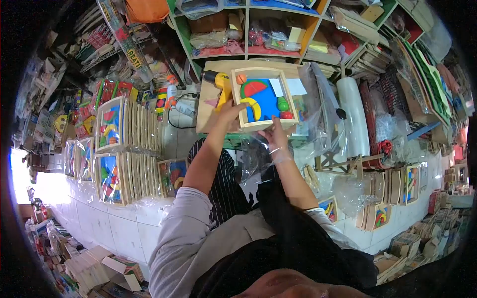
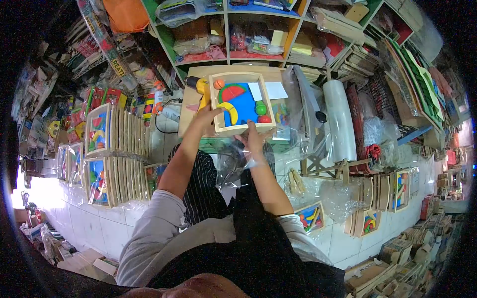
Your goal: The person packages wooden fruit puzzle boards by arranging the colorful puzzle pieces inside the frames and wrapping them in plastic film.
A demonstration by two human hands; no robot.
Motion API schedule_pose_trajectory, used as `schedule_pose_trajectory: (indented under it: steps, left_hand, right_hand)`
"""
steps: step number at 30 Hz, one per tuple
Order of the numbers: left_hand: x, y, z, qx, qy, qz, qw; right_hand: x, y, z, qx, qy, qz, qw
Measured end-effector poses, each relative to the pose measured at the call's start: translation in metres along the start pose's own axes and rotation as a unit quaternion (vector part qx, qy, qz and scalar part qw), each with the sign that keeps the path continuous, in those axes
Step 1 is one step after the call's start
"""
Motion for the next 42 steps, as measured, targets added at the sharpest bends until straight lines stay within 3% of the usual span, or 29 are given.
schedule_pose_trajectory:
  steps: [3, 7, 11, 14, 16, 18, 21, 23, 25, 27, 28, 29, 30, 31, 34, 36, 38, 42]
  left_hand:
    - [-0.013, -0.034, -0.023, 0.129, -0.026, -0.004, 0.991]
    - [-0.016, -0.027, -0.019, 0.146, -0.068, -0.031, 0.987]
    - [-0.009, 0.008, 0.016, 0.144, -0.15, 0.021, 0.978]
    - [0.0, 0.027, 0.009, 0.104, -0.186, 0.047, 0.976]
    - [0.005, 0.041, 0.024, 0.105, -0.2, 0.061, 0.972]
    - [0.004, 0.045, 0.032, 0.115, -0.197, 0.075, 0.971]
    - [-0.002, 0.031, 0.016, 0.122, -0.157, 0.087, 0.976]
    - [-0.004, 0.016, 0.01, 0.12, -0.12, 0.069, 0.983]
    - [-0.01, 0.005, 0.008, 0.145, -0.122, 0.053, 0.98]
    - [-0.004, 0.005, 0.014, 0.157, -0.117, 0.011, 0.981]
    - [-0.004, 0.009, 0.021, 0.143, -0.132, 0.018, 0.981]
    - [-0.004, 0.013, 0.029, 0.127, -0.149, 0.024, 0.98]
    - [-0.004, 0.013, 0.035, 0.114, -0.166, 0.03, 0.979]
    - [-0.008, 0.007, 0.031, 0.115, -0.18, 0.023, 0.977]
    - [-0.027, 0.002, 0.017, 0.118, -0.222, 0.007, 0.968]
    - [-0.018, 0.014, 0.044, 0.124, -0.232, 0.004, 0.965]
    - [-0.018, 0.014, 0.044, 0.122, -0.226, 0.019, 0.966]
    - [-0.018, 0.011, 0.034, 0.096, -0.209, 0.014, 0.973]
  right_hand:
    - [-0.007, 0.005, 0.006, -0.012, 0.004, 0.014, 1.0]
    - [-0.024, -0.018, 0.018, 0.003, 0.005, 0.006, 1.0]
    - [-0.016, -0.048, 0.028, -0.009, -0.097, 0.048, 0.994]
    - [0.097, -0.031, 0.037, 0.075, -0.204, 0.038, 0.975]
    - [0.208, -0.041, 0.066, 0.12, -0.183, -0.18, 0.959]
    - [0.274, -0.044, 0.081, 0.071, 0.037, -0.241, 0.967]
    - [0.285, -0.028, 0.091, -0.034, 0.154, -0.288, 0.945]
    - [0.279, -0.004, 0.101, -0.089, 0.153, -0.269, 0.947]
    - [0.295, 0.031, 0.117, -0.061, 0.162, -0.208, 0.963]
    - [0.345, 0.082, 0.129, 0.049, 0.18, -0.102, 0.977]
    - [0.316, 0.021, 0.169, 0.271, -0.032, -0.134, 0.953]
    - [0.26, -0.06, 0.198, 0.469, -0.242, -0.15, 0.836]
    - [0.295, -0.055, 0.198, 0.362, 0.064, -0.118, 0.922]
    - [0.319, -0.043, 0.176, 0.212, 0.363, -0.08, 0.904]
    - [0.295, -0.061, 0.116, 0.235, 0.238, 0.026, 0.942]
    - [0.234, -0.075, 0.075, 0.111, 0.232, -0.087, 0.962]
    - [0.185, -0.086, 0.065, 0.076, 0.172, -0.148, 0.971]
    - [0.18, -0.087, 0.075, 0.164, 0.079, -0.18, 0.967]
Point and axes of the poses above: each hand's wrist, its own y-axis towards the middle knuckle, its own x-axis out of the back of the hand, z = x × y, the point moved 8 cm from there along y, towards the middle knuckle, and after that the axes turned 14 degrees about -x, right-handed, at the moved point
